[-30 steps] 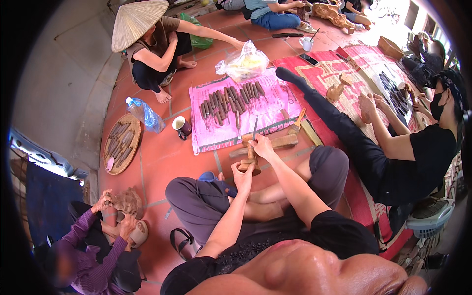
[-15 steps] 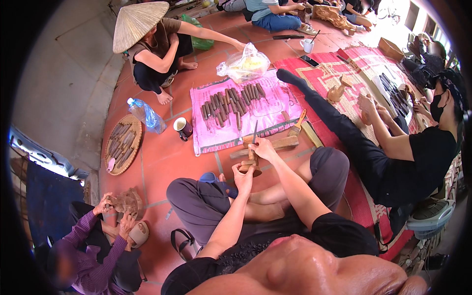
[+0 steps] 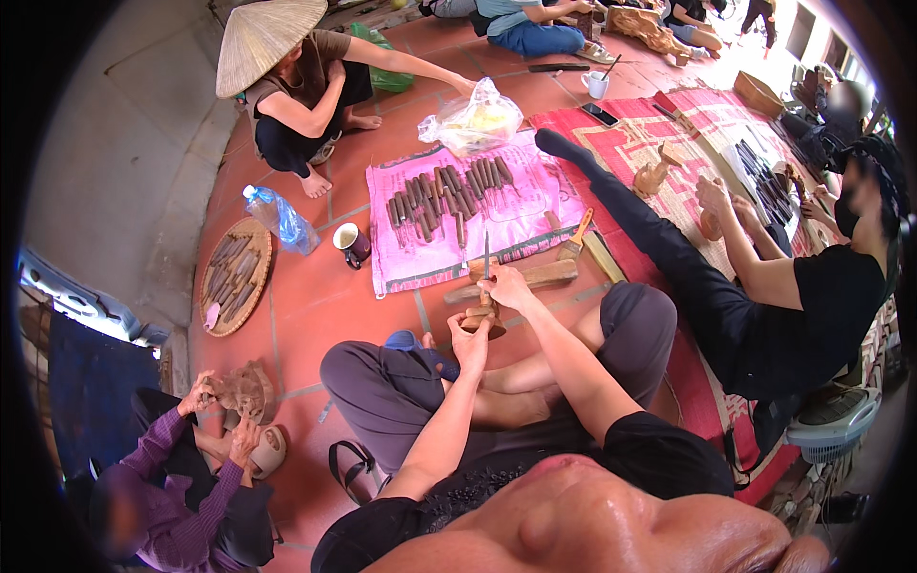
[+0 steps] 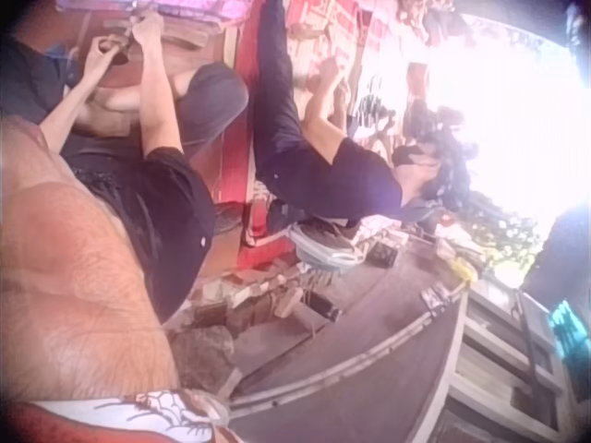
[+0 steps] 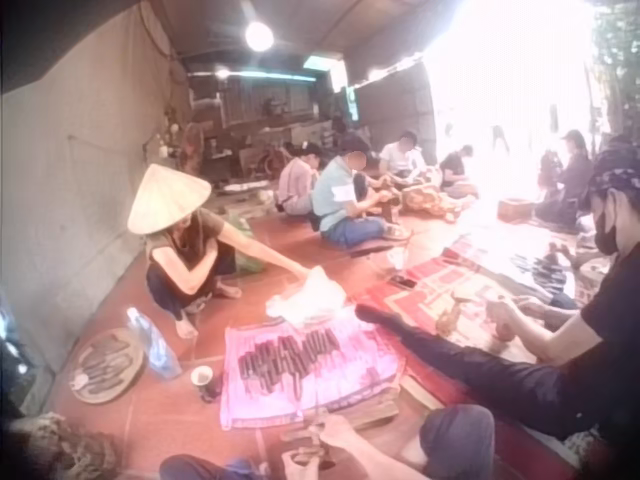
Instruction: The person sits on the floor and carves a small wooden object using a knife. They hold the wood in their left hand and use the knife in their right hand to shape it. Other people are sitting nearby, also working on similar wooden items.
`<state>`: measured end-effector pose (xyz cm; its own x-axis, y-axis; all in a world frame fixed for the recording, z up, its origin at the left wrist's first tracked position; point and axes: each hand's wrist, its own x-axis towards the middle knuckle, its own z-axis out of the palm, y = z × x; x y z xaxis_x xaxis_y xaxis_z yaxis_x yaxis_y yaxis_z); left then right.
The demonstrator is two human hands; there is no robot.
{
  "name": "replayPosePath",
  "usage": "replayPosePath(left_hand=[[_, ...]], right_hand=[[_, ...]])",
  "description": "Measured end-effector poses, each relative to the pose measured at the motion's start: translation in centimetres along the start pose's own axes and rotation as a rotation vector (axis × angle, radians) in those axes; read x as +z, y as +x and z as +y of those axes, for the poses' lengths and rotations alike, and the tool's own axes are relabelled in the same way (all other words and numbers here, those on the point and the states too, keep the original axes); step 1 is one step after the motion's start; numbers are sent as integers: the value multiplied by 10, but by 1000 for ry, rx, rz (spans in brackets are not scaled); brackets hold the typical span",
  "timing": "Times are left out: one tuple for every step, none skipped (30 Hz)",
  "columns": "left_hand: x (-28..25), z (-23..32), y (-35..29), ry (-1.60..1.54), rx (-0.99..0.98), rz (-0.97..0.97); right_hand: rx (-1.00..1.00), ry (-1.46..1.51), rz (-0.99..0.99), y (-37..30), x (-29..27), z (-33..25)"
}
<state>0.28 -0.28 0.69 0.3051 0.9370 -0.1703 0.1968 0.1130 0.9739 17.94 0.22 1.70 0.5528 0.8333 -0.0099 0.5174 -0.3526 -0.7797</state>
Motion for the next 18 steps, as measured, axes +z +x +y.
replayPosePath(left_hand=[[1, -1, 1, 11, 2, -1], [1, 0, 0, 23, 2, -3], [2, 0, -1, 15, 7, -3], [4, 1, -2, 6, 12, -3], [3, 1, -2, -2, 18, 6], [1, 1, -1, 14, 10, 9], [-2, 1, 0, 30, 2, 12], [0, 3, -1, 44, -8, 5], [1, 5, -2, 40, 3, 6], [1, 6, -3, 36, 14, 7], [1, 6, -3, 33, 26, 9], [1, 6, -4, 27, 25, 6], [2, 7, -4, 21, 24, 4], [2, 8, -4, 16, 26, 2], [3, 10, -5, 21, 23, 2], [5, 11, -6, 27, 19, 1], [4, 10, -6, 32, 18, 8], [2, 6, -4, 20, 25, 13]], right_hand=[[-21, -35, 21, 0, 0, -1], [7, 15, 64, 0, 1, 0], [36, 65, 108, 1, 0, 1], [63, 115, 151, 3, -1, 2], [105, 89, 132, 3, -3, 1], [72, 129, 101, 2, -5, -1], [39, 169, 71, 2, -6, -3], [13, 205, 46, 1, -8, 1], [10, 125, 27, 2, -7, 3], [6, 46, 6, 3, -6, 4], [2, -30, -14, 4, -3, 4], [24, -20, 25, 5, -1, 4], [46, -9, 66, 5, 1, 4], [67, 3, 106, 6, 4, 5], [78, 33, 124, 7, 4, 8], [89, 63, 142, 7, 3, 11], [94, 94, 155, 7, 3, 9], [76, 93, 112, 7, 2, 8]])
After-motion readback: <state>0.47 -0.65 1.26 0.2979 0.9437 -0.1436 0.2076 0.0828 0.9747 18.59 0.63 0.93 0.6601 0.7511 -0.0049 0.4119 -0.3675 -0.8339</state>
